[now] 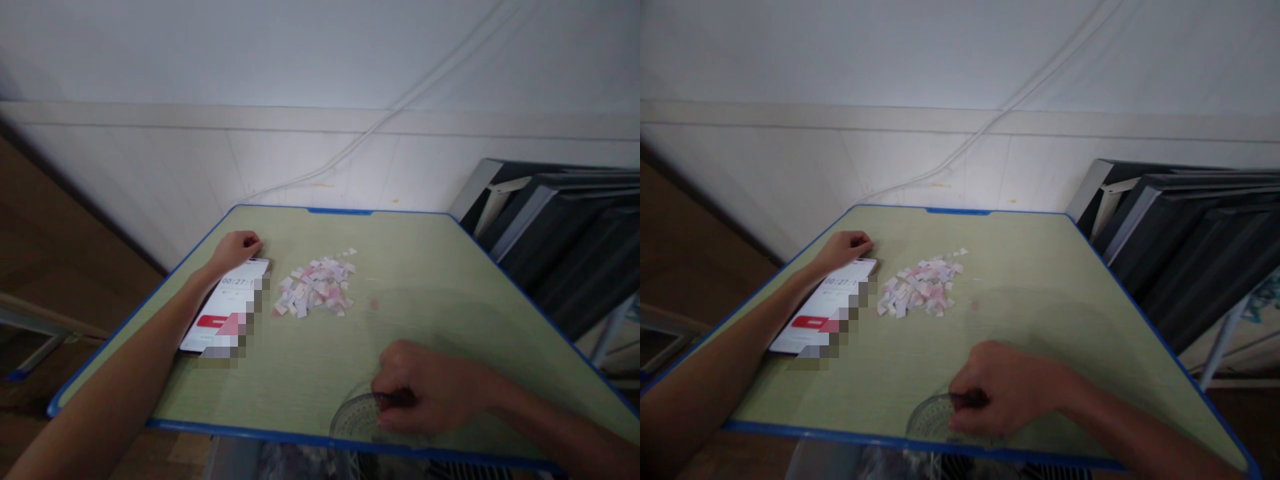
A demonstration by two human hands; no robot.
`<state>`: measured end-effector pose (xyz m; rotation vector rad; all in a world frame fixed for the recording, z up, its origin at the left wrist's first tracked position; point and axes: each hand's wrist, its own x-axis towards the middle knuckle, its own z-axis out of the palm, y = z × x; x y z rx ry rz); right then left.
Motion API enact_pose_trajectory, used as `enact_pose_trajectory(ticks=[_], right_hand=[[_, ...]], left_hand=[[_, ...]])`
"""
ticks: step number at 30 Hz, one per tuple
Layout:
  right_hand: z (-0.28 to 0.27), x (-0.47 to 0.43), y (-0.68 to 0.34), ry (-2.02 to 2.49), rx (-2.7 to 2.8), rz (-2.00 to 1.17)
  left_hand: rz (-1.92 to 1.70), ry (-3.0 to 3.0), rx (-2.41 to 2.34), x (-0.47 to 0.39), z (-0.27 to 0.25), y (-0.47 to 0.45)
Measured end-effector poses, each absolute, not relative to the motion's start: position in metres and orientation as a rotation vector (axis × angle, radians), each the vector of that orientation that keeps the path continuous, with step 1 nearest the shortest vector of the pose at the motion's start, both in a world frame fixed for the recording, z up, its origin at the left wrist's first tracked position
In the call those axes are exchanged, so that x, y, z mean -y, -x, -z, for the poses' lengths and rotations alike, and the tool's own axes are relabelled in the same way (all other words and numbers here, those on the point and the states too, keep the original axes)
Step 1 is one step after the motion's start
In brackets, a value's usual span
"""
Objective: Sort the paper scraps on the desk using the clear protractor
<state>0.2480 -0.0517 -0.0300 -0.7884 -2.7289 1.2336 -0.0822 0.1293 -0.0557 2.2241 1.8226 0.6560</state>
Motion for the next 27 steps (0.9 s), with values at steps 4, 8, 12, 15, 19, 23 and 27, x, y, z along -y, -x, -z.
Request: enact_pose_trajectory(ticks=[4, 8, 12, 15, 19, 23, 27], right_hand=[[0.032, 0.050, -0.249, 0.756, 2.694, -1.285], [0.034, 0.047, -0.250, 0.742, 2.693, -1.337], [0.037, 0.046, -0.252, 0.711, 2.689, -1.387], [0.038, 0.046, -0.253, 0.702, 2.671, -1.409], [0.033, 0.048, -0.252, 0.752, 2.744, -1.352], [0.023, 0.053, -0.250, 0.894, 2.844, -1.213], [0.017, 0.058, -0.248, 0.985, 2.910, -1.153]], left_hand=[[-0.655, -2.230, -1.819, -0.129, 0.055, 0.082], [-0.647, -2.232, -1.826, -0.129, 0.053, 0.081], [-0.655, -2.236, -1.825, -0.128, 0.052, 0.079], [-0.659, -2.228, -1.823, -0.128, 0.053, 0.079], [-0.664, -2.226, -1.819, -0.129, 0.054, 0.079], [-0.667, -2.226, -1.832, -0.129, 0.054, 0.078], [-0.671, -2.233, -1.821, -0.128, 0.053, 0.078]])
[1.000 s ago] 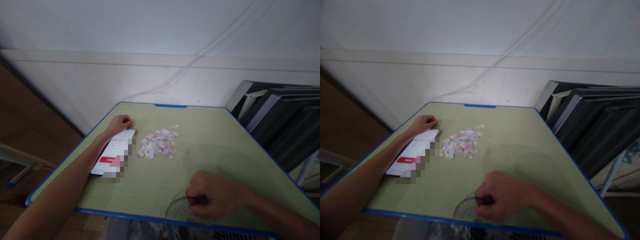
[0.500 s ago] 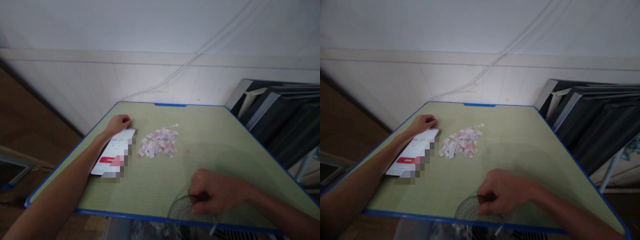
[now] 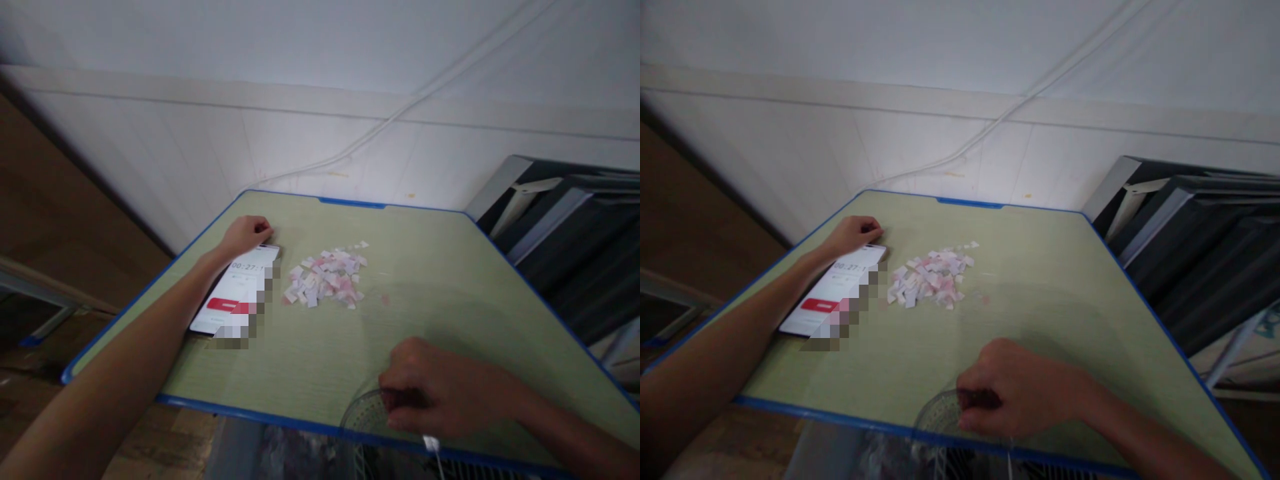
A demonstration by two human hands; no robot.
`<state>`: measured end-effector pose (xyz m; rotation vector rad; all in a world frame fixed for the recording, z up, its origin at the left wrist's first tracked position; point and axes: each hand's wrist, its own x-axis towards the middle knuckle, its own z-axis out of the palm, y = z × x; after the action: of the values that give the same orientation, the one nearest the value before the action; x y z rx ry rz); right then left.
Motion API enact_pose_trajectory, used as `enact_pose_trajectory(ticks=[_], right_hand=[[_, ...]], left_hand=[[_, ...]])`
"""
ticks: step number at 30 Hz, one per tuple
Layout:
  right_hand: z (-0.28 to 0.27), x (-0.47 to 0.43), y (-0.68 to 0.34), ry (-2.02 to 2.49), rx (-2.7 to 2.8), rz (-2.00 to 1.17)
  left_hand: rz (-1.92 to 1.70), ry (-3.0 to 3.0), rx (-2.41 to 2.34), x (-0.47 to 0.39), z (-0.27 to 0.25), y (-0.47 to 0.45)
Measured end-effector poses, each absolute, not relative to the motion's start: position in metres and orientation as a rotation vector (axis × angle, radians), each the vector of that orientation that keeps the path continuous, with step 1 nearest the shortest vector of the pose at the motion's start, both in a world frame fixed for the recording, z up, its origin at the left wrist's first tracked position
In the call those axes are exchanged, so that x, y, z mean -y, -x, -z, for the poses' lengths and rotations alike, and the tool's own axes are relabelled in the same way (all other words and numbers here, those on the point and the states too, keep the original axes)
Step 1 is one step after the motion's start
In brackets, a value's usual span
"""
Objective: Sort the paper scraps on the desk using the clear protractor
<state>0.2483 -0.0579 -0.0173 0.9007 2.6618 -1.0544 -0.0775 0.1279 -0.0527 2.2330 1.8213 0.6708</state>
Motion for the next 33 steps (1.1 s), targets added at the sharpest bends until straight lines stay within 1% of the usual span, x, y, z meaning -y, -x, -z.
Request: enact_pose_trajectory(ticks=[8, 15, 33], right_hand=[[0.0153, 0.0631, -0.2468, -0.961, -2.640, 0.943], [0.0157, 0.0588, -0.2454, -0.882, -2.654, 1.049], [0.0182, 0.0573, -0.2459, -0.864, -2.688, 1.075]], left_hand=[[-0.660, -2.243, -1.829, -0.1272, 0.0508, 0.0759], [-0.647, -2.222, -1.840, -0.1262, 0.0503, 0.0754], [-0.660, -2.233, -1.842, -0.1267, 0.0515, 0.0771]])
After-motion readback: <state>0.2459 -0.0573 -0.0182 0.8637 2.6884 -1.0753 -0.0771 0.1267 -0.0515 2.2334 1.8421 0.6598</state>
